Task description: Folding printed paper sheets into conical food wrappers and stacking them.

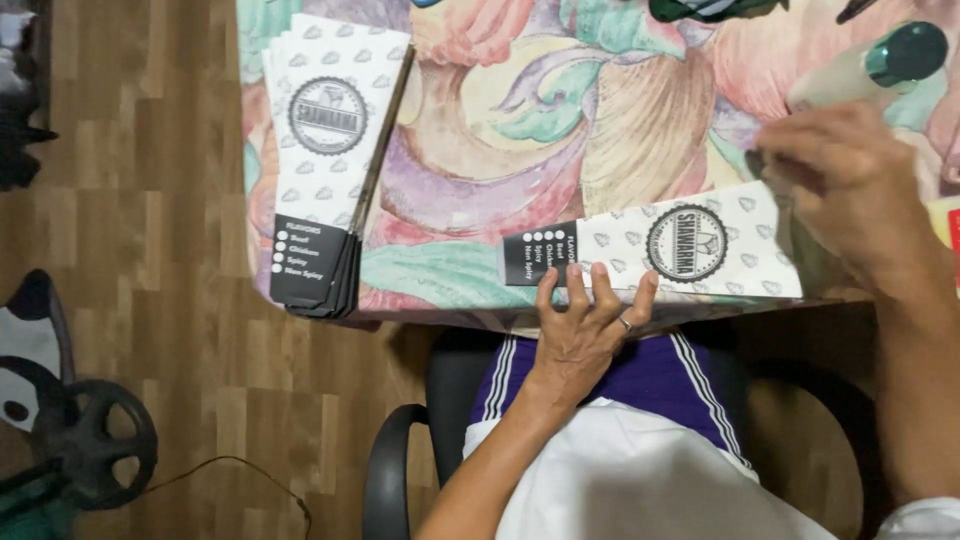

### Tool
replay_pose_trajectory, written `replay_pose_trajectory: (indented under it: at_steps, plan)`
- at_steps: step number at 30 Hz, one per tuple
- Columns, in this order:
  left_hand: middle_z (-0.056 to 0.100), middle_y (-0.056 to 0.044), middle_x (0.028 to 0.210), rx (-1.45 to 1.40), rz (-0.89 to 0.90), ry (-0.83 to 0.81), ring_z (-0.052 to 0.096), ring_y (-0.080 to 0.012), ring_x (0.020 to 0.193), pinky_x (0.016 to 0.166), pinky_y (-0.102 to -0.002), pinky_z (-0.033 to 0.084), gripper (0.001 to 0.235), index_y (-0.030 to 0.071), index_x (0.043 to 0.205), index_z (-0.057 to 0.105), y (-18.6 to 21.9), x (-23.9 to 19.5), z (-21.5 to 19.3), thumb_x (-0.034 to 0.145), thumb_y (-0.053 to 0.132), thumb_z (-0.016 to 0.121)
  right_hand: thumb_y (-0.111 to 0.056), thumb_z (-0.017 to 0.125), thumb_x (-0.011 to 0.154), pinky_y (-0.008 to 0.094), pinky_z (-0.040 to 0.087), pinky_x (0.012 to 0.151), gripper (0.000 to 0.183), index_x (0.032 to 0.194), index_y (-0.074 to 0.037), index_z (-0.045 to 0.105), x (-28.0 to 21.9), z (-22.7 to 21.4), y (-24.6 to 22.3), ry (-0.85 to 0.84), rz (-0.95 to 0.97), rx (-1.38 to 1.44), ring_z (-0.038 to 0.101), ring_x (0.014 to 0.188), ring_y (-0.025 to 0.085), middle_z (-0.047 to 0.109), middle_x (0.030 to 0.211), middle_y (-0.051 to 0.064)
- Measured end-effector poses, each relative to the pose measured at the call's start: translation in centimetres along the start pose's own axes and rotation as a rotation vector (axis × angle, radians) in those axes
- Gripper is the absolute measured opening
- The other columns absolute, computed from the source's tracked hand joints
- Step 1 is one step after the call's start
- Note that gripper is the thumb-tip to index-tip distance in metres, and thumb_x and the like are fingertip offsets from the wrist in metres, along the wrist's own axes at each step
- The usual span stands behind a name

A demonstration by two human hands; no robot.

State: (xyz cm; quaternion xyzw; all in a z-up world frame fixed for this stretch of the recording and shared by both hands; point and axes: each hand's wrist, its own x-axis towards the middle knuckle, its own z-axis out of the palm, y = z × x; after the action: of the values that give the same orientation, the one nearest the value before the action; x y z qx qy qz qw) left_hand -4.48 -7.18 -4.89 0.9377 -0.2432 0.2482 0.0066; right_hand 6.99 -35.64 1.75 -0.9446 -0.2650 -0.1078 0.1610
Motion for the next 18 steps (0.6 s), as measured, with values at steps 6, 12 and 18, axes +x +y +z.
replay_pose_trajectory:
  at_steps: [6,12,18]
  plan:
    - [0.046,-0.019,0.132,-0.059,0.004,0.103,0.049,-0.0424,0.123,0.1,-0.062,0.051,0.049,0.028,0.142,0.051,0.4,-0.4,1.3,0.097,0.012,0.061,-0.007,0.079,0.095,0.049,0.058,0.101,0.025,0.119,0.0,0.074,2.7,2.8,-8.7,0.128,-0.116,0.321,0.069,0.112,0.04,0.073,0.12,0.021]
    - [0.05,-0.022,0.133,-0.159,-0.013,0.159,0.048,-0.0458,0.125,0.098,-0.068,0.05,0.038,0.027,0.131,0.061,0.9,-0.7,2.5,0.1,0.01,0.047,-0.009,0.079,0.091,0.042,0.058,0.09,0.017,0.106,0.001,0.077,3.2,5.6,-8.2,0.161,-0.095,0.525,0.068,0.102,0.035,0.074,0.113,0.017]
    - [0.046,-0.022,0.135,-0.131,-0.018,0.171,0.046,-0.0455,0.126,0.098,-0.067,0.05,0.045,0.029,0.143,0.057,1.0,-1.1,3.0,0.102,0.015,0.047,-0.013,0.085,0.095,0.041,0.055,0.091,0.021,0.11,0.001,0.08,-2.5,2.2,-1.3,0.184,0.126,0.333,0.068,0.102,0.033,0.077,0.115,0.018]
